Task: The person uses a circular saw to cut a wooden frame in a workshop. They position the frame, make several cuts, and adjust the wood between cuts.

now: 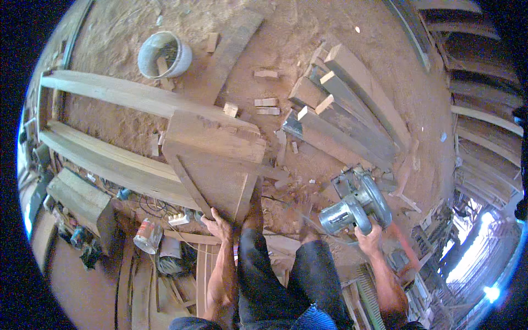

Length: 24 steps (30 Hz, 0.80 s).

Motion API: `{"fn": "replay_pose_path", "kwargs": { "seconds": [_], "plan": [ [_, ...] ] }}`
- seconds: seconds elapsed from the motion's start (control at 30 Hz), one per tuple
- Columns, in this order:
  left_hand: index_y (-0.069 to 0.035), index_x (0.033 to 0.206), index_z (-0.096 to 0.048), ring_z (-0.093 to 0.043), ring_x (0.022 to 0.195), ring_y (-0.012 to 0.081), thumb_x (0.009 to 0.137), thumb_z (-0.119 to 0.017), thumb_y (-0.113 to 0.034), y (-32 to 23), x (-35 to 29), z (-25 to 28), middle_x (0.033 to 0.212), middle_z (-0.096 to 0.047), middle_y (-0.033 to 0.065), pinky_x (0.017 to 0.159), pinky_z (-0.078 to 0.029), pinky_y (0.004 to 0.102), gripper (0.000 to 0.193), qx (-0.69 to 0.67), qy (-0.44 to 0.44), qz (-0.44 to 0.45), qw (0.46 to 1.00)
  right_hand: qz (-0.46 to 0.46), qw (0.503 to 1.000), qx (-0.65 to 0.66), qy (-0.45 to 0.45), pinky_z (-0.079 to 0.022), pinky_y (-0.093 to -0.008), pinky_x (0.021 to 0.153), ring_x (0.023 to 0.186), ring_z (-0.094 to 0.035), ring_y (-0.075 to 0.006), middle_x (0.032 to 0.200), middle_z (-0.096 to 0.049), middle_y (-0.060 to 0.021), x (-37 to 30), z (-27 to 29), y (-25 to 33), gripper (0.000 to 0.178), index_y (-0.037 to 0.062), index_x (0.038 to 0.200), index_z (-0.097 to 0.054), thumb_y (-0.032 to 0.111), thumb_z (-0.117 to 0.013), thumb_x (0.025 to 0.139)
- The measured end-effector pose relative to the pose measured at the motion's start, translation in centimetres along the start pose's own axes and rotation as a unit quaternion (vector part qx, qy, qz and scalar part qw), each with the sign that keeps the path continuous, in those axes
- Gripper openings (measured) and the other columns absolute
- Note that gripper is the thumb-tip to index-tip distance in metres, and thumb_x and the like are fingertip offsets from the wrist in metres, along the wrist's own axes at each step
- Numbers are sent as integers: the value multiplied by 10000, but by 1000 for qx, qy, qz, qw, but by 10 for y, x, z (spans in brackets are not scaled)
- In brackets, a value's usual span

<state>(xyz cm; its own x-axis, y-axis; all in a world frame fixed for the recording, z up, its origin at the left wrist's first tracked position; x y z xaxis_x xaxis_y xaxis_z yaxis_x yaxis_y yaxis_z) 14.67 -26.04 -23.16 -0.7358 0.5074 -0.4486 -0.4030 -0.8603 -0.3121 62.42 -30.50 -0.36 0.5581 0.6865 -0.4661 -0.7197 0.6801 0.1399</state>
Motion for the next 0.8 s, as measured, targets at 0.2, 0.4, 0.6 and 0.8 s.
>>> {"fn": "replay_pose_path", "kwargs": {
  "seconds": [0.2,0.4,0.6,0.8],
  "plan": [
    [93,1198,-501,-580,997,440,944,-595,-479,19,16,61,1085,-613,302,882,-434,475,633,2,26,-12,1000,-124,985,103,62,-500,-388,731,762,-641,-242,832,-679,-110,-21,-24,-23,285,-10,989,-645,165,-731,781],
    [100,1149,-537,-553,967,358,942,-608,-461,91,19,140,1066,-606,242,903,-421,430,602,7,-71,-26,997,-71,987,120,80,-498,-384,701,720,-635,-233,779,-661,-99,-54,-56,-39,256,8,973,-638,156,-717,780],
    [108,1138,-550,-585,962,371,934,-590,-530,169,-4,187,1062,-636,243,889,-443,431,671,14,-104,44,993,-23,985,154,68,-498,-390,658,686,-638,-234,753,-663,-114,-105,-82,-78,243,8,936,-653,158,-713,755],
    [96,1164,-562,-604,1015,398,906,-586,-596,260,-74,202,1100,-643,275,897,-450,451,739,4,-114,144,983,-66,988,113,83,-508,-384,726,735,-658,-253,805,-690,-117,-178,-101,-163,267,-8,949,-667,133,-692,724]
  ]
}}
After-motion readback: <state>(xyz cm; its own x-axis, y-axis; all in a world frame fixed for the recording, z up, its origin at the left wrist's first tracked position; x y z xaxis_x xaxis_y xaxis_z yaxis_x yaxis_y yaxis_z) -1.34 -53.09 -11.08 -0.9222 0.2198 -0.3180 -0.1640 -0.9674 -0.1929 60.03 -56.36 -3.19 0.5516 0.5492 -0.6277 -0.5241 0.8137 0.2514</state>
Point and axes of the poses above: each hand's wrist, its own x-axis towards the middle knuckle, its own z-axis out of the back of the hand, y = z × x, the point moved 6 cm from there along x, towards the middle knuckle
